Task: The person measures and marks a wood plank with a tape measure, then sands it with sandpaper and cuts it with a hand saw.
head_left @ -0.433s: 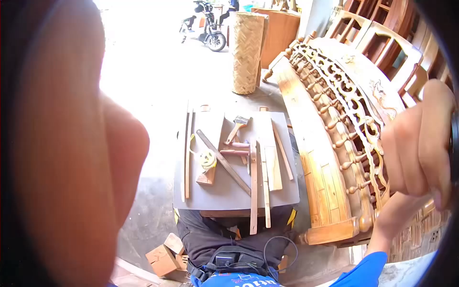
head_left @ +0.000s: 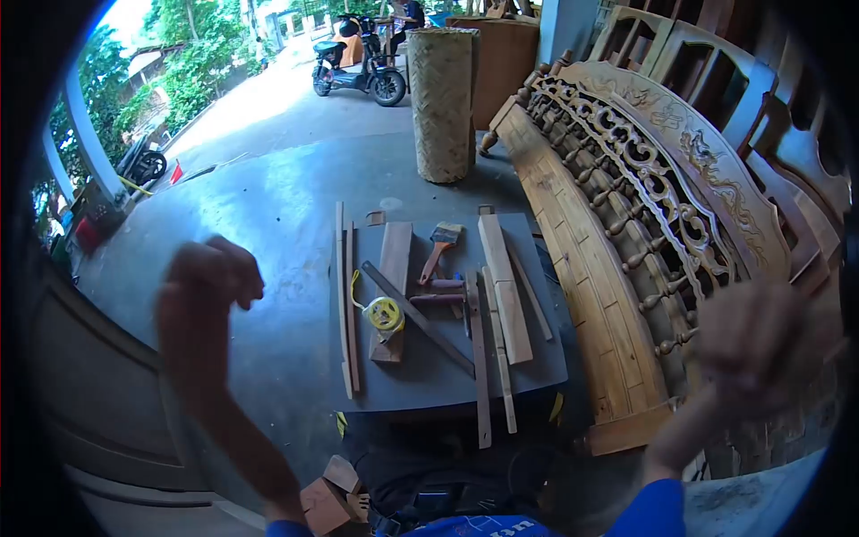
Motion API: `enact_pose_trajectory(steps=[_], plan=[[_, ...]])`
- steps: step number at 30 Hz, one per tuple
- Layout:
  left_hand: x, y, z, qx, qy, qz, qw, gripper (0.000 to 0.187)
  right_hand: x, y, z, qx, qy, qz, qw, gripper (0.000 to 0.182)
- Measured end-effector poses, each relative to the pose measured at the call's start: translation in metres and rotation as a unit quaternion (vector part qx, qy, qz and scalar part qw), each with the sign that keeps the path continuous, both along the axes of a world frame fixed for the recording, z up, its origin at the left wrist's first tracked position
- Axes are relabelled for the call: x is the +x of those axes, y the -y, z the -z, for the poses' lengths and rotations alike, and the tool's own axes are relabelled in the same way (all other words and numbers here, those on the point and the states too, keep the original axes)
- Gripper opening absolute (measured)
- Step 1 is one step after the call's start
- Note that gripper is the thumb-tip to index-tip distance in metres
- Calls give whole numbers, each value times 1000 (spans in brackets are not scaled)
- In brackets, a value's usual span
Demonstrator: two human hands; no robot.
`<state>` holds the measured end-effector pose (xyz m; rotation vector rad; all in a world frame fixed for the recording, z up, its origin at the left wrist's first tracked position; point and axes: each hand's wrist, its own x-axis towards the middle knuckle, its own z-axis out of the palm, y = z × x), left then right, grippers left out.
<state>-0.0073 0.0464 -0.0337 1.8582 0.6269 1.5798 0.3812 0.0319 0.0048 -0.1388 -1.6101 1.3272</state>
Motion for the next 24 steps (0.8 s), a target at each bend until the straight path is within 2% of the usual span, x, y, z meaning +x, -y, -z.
enact_pose_trajectory(steps=[1, 2, 3, 4, 5, 6, 7, 8, 10, 11, 14, 18, 24], plan=[[5, -11, 48, -33, 14, -204, 978, 35, -8, -5, 36, 30, 24, 170, 985, 28], [3, -19, 92, -110, -30, -304, 946, 26, -15, -21, 80, 140, 101, 367, 914, 28], [6, -24, 143, -192, -59, -373, 906, 17, -20, -27, 114, -3, 219, 432, 875, 26], [15, -22, 183, -183, -64, -396, 897, 12, -27, -40, 157, -44, 299, 482, 822, 20], [26, -13, 215, -191, -72, -396, 895, 10, -29, -49, 208, -89, 319, 500, 800, 12], [47, 2, 227, -170, -122, -403, 891, 10, -27, -52, 259, -53, 341, 523, 779, 11], [71, 15, 236, -212, -93, -379, 896, 10, -31, -48, 287, -88, 380, 515, 763, 18], [91, 27, 243, -224, -141, -341, 902, 14, -38, -42, 303, -113, 400, 514, 750, 30], [131, 39, 251, -206, -201, -244, 926, 17, -45, -42, 334, -60, 420, 544, 724, 43], [147, 38, 254, -206, -227, -220, 926, 22, -49, -44, 338, -53, 448, 549, 704, 55], [182, 23, 284, -249, -285, -176, 909, 34, -57, -54, 344, -57, 408, 560, 719, 61], [197, 17, 284, -289, -339, -157, 882, 50, -59, -64, 355, -43, 396, 551, 733, 69], [208, 7, 306, -209, -310, -167, 912, 58, -49, -66, 345, -59, 393, 530, 749, 68]])
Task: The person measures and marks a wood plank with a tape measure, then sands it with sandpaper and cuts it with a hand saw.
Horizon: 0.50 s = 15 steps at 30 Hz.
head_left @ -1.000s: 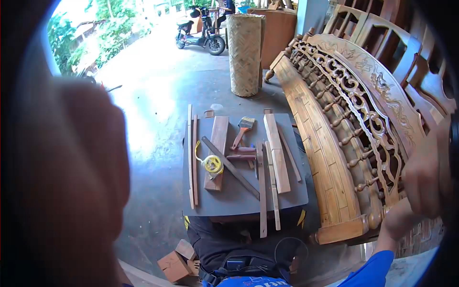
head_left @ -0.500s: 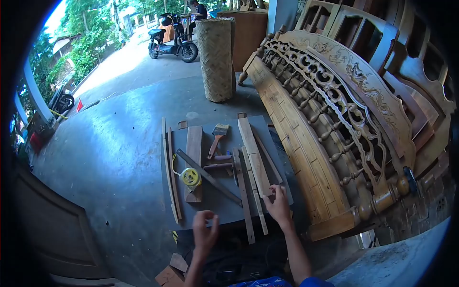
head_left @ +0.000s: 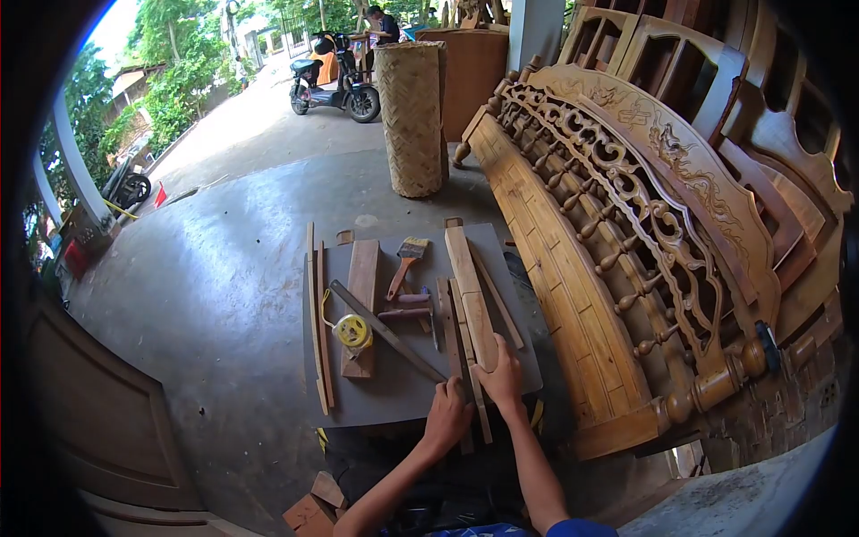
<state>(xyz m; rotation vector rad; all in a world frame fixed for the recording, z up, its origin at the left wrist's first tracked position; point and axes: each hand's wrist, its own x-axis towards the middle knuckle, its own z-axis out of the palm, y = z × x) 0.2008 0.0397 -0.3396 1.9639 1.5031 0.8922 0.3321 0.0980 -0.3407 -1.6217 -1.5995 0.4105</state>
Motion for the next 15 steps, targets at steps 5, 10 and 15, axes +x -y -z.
enact_pose_trajectory(steps=[5, 10, 15], plan=[[17, -11, -2, -44, 88, -60, 993, 67, 2, 7, -5, -28, -56, 13, 998, 69], [25, -24, 9, -121, 176, -112, 970, 61, 10, 14, 6, -41, -98, 21, 994, 64], [38, -40, 42, -95, 143, -124, 977, 45, 11, 19, 4, -78, -225, -5, 971, 56]])
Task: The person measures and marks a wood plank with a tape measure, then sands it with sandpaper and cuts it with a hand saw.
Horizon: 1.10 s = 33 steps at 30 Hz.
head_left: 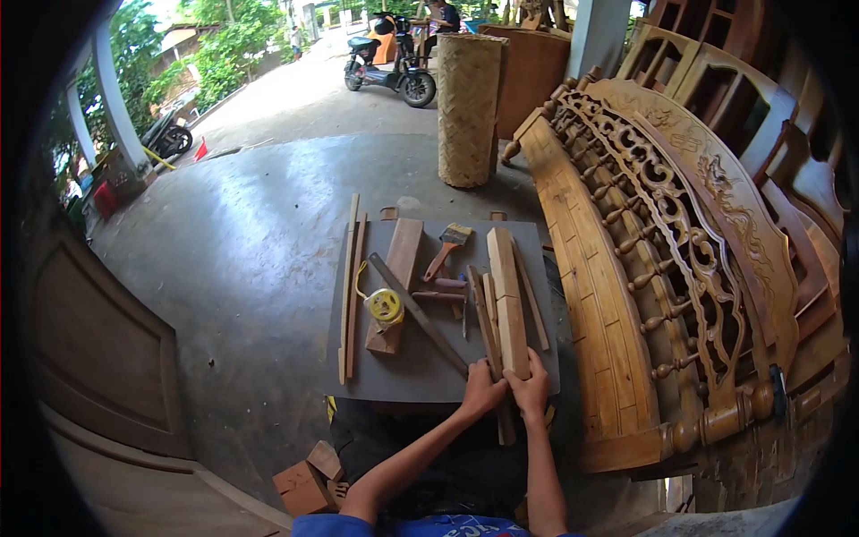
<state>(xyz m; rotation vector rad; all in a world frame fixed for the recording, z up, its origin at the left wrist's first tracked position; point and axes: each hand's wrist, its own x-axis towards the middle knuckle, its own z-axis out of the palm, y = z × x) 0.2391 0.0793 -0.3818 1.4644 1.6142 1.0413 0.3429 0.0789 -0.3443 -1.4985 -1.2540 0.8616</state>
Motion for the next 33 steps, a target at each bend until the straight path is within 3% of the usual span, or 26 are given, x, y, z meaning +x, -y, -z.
enact_pose_trajectory(steps=[1, 2, 4, 9, 12, 15, 17, 24, 30, 32, 33], plan=[[0, 1, 1, 5, -2, -6, 1000, 48, 0, 1, -5, -11, -25, -4, 1000, 55], [-4, 2, -4, -11, 53, -6, 999, 48, -1, 2, -9, -80, -131, 4, 988, 54], [-11, 4, -15, -40, 162, -2, 986, 48, 1, 0, 0, -28, -37, -4, 999, 54], [-10, 1, -5, 36, 96, 6, 995, 40, -13, 1, 3, 12, 112, 42, 993, 58], [1, 5, 3, 110, 60, -5, 992, 44, -11, 2, 11, 17, 60, 27, 998, 59], [4, 6, 1, 68, 57, -60, 994, 45, -13, 6, 3, -12, -9, -2, 1000, 57], [3, 6, -10, 23, 21, -32, 999, 46, -10, 6, 3, -17, -72, -21, 997, 54], [10, 8, -18, 21, 6, -59, 998, 46, 0, 3, 7, -55, -68, -32, 996, 45], [-23, 11, -36, -52, 117, 21, 992, 48, 8, 1, 21, -59, -5, -22, 998, 38], [-51, 21, -51, 38, 163, 33, 985, 42, 7, 5, 15, -109, -37, -19, 993, 38], [-74, 29, -72, -40, 302, 74, 950, 33, 4, 7, 5, -123, -40, -25, 991, 39]])
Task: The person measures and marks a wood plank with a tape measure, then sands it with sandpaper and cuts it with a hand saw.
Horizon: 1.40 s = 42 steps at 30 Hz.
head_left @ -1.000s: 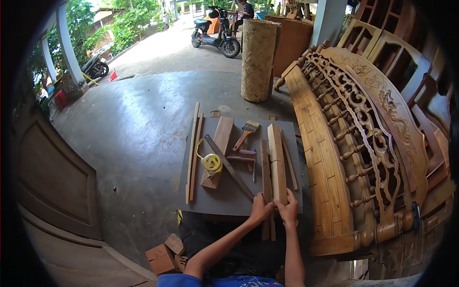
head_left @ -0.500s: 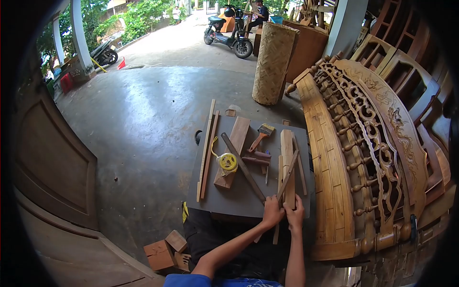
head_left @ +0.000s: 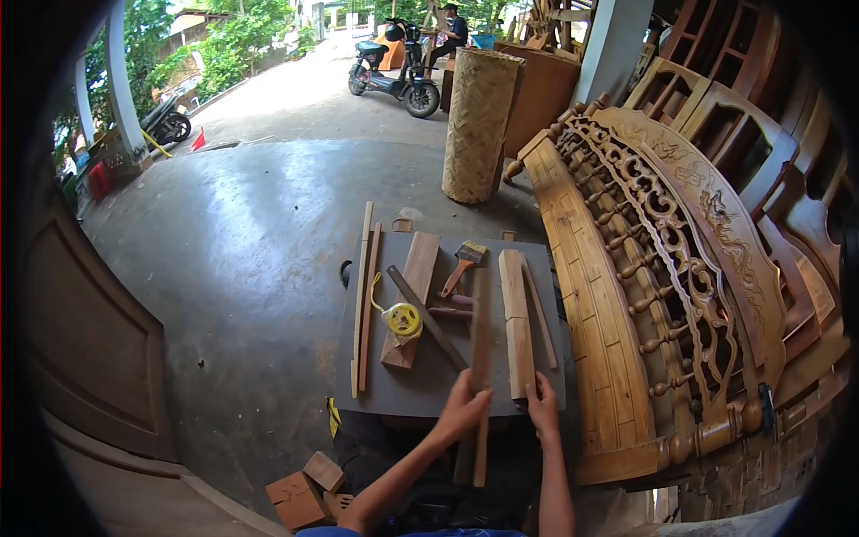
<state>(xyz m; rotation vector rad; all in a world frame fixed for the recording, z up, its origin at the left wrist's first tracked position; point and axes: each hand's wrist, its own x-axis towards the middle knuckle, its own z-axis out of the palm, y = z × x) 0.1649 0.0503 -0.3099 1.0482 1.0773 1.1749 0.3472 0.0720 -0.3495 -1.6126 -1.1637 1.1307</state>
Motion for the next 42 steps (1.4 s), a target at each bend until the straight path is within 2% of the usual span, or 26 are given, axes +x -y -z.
enact_pose_trajectory(steps=[1, 2, 3, 4, 6, 7, 9, 11, 13, 15, 17, 18, 20, 21, 24, 25, 30, 32, 34, 38, 42], plan=[[-27, 15, -42, -36, 86, -5, 996, 28, -4, 1, -14, -14, -4, -4, 1000, 39], [-48, 28, -66, -31, 149, -75, 986, 28, -5, 4, -20, -30, -8, -6, 999, 40], [-75, 39, -86, -35, 141, -147, 979, 28, 12, -4, 21, 48, 88, -31, 994, 43], [-107, 44, -87, 1, 100, -204, 974, 27, 13, -1, 20, 58, 116, -29, 991, 45], [-169, 53, -73, -4, -17, -360, 933, 21, 5, -1, 1, 79, 173, -30, 981, 49], [-209, 54, -36, 14, -92, -423, 901, 25, 1, -1, -5, 68, 188, -31, 979, 52], [-273, 62, 39, -62, -198, -480, 852, 36, -5, -1, -13, 43, 218, -35, 974, 57], [-303, 78, 80, -235, -274, -438, 824, 48, -11, -6, -17, 64, 287, -52, 954, 63], [-349, 109, 217, -246, -361, -414, 798, 55, -20, -12, -23, 58, 336, -59, 938, 67], [-369, 141, 334, -261, -458, -384, 758, 60, -27, -19, -31, 24, 370, -64, 926, 70], [-344, 150, 332, -338, -371, -356, 788, 65, -28, -26, -19, 7, 408, -56, 911, 70], [-338, 154, 344, -375, -394, -353, 761, 66, -33, -29, -19, 0, 426, -56, 903, 70], [-327, 155, 366, -443, -434, -351, 701, 67, -49, -21, -30, 117, 568, 0, 815, 65], [-323, 153, 366, -446, -412, -344, 716, 67, -57, -20, -38, 175, 631, 30, 755, 63], [-323, 154, 383, -409, -422, -343, 733, 68, -77, -32, -46, 215, 436, -78, 870, 55], [-320, 153, 378, -409, -456, -330, 718, 71, -82, -43, -37, 225, 388, -95, 889, 51], [-317, 145, 345, -420, -456, -289, 729, 74, -126, -91, -26, 179, 380, -18, 907, 49], [-310, 143, 320, -436, -424, -293, 737, 72, -129, -105, -16, 124, 442, -37, 888, 46], [-305, 140, 298, -454, -384, -290, 749, 72, -122, -116, -5, 103, 440, -26, 892, 45], [-307, 150, 297, -470, -328, -308, 759, 72, -125, -111, -30, 31, 422, -43, 905, 47], [-309, 157, 286, -458, -326, -314, 765, 69, -122, -104, -41, -11, 409, -43, 911, 44]])
